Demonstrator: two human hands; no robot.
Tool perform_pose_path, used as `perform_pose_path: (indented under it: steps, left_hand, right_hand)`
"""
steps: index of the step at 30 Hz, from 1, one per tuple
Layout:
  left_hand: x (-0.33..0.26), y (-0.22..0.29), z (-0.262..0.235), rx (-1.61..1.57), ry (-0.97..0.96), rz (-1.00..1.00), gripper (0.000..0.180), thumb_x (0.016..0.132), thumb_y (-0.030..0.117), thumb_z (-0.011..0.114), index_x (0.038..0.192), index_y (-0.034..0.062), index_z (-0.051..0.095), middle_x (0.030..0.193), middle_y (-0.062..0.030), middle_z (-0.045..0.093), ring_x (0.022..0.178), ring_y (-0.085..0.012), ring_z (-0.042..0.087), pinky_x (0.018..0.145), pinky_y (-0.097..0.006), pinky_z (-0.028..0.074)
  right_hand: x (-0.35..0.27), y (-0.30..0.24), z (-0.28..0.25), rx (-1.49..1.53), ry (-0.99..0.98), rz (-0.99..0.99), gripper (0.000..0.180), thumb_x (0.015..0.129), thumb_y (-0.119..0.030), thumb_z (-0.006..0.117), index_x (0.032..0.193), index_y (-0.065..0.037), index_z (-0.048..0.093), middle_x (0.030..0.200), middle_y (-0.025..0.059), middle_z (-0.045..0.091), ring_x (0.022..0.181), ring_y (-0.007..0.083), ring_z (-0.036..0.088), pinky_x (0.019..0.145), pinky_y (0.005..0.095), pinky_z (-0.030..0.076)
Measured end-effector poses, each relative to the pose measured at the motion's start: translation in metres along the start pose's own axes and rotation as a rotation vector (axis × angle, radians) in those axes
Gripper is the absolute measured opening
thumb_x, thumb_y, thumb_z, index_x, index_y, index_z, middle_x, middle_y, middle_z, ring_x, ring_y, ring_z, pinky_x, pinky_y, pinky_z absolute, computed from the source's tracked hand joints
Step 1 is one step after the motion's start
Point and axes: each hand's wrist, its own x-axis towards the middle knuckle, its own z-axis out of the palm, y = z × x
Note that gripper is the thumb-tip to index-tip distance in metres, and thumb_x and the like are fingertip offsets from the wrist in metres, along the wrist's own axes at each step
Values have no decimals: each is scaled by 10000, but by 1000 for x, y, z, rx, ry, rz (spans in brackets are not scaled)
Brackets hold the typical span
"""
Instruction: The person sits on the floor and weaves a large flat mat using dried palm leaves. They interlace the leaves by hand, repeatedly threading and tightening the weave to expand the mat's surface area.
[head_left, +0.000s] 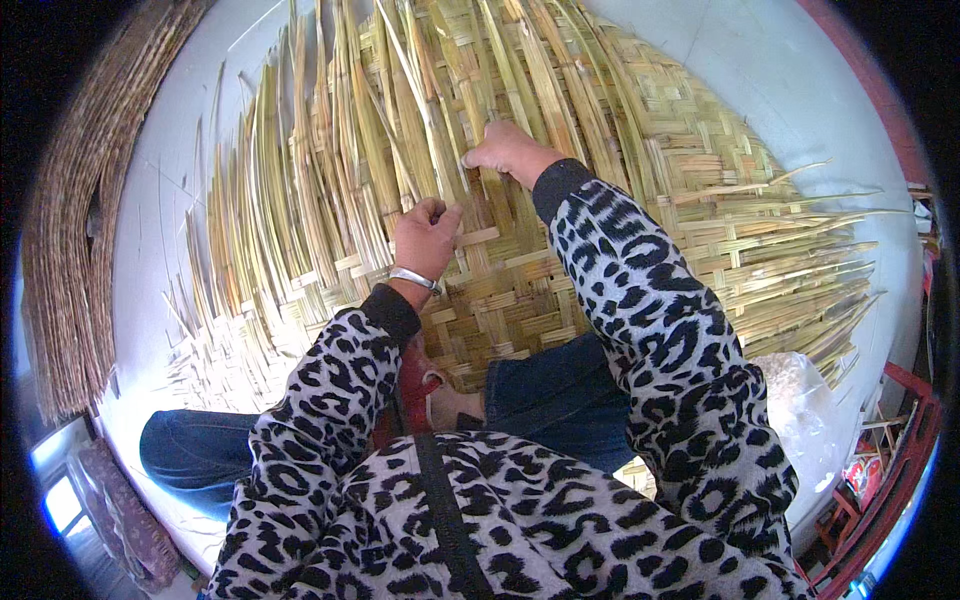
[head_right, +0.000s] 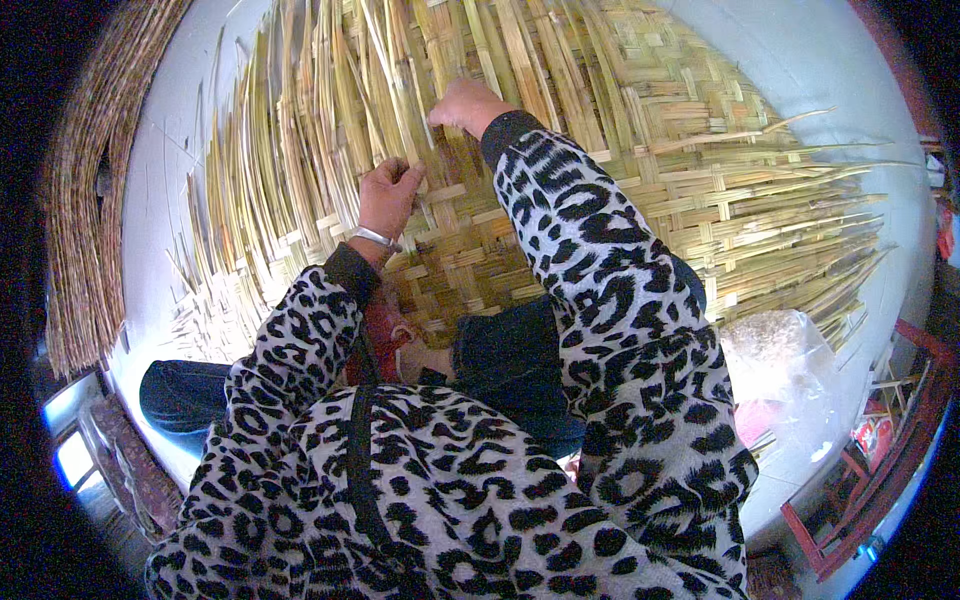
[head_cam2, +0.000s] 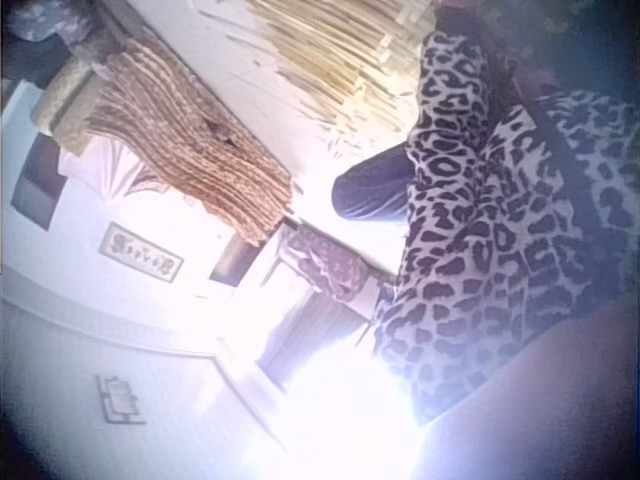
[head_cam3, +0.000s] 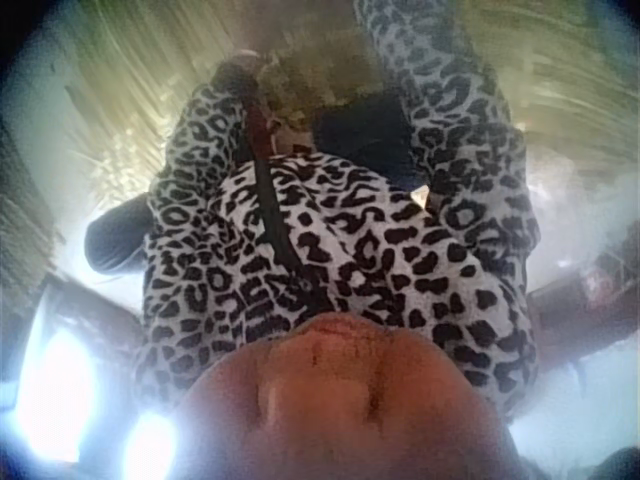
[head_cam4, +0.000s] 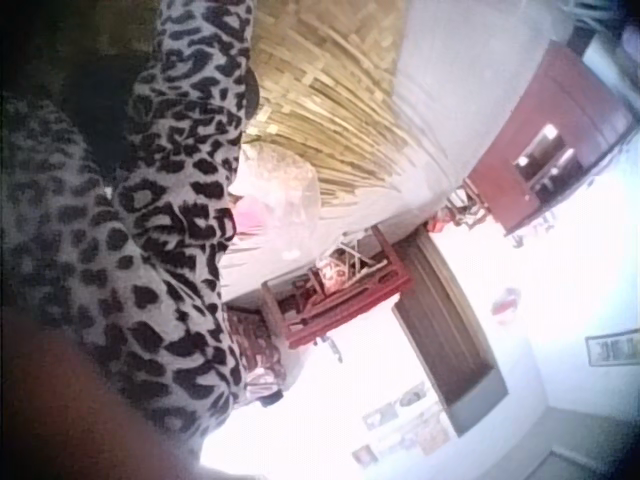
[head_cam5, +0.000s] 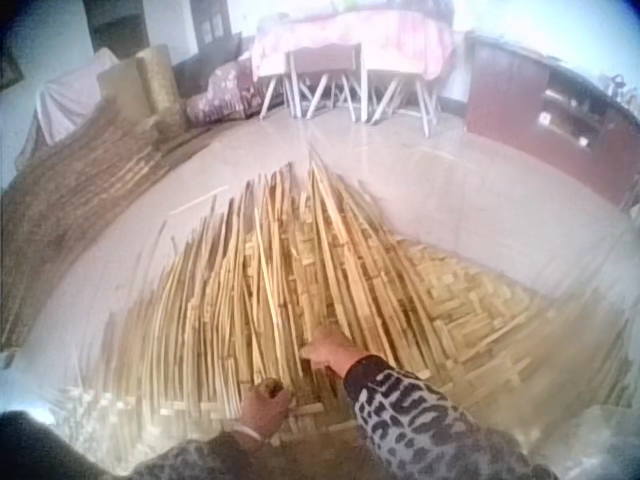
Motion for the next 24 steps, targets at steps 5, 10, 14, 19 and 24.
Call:
perform_pose_path:
  steps: [5,10,14,19,24]
  left_hand:
    - [1,-9,1,-47,2,-34,349,867,293,678,868,-53,639,655,-76,629,582,-99,562,532,-289,469]
    - [11,-22,8,33,18,15,351,883,282,672,924,-65,642,681,-76,634,592,-115,590,547,-284,486]
    - [18,-30,14,206,13,60,348,886,276,662,971,-61,643,719,-96,665,592,-150,616,565,-305,509]
    - [19,-36,20,245,-76,192,330,883,234,638,1063,-42,636,883,-140,697,796,-237,672,748,-338,521]
    - [21,-33,18,256,-153,237,342,881,214,625,1125,-27,625,981,-170,696,903,-242,678,821,-339,508]
  right_hand:
    - [-1,10,14,297,-117,31,359,663,-201,739,876,81,674,790,195,683,763,262,675,712,349,510]
    - [-22,16,9,237,60,5,354,684,-244,770,864,48,684,786,186,681,746,277,666,706,365,510]
    - [-37,6,7,-72,183,-66,547,659,-370,778,953,76,663,912,256,670,854,347,673,758,424,535]
    - [-58,2,1,513,40,-51,536,762,-325,789,1066,79,613,981,149,659,940,228,621,842,340,472]
    - [-62,11,1,753,-44,-19,447,798,-290,763,1068,35,615,991,79,640,918,170,571,819,297,454]
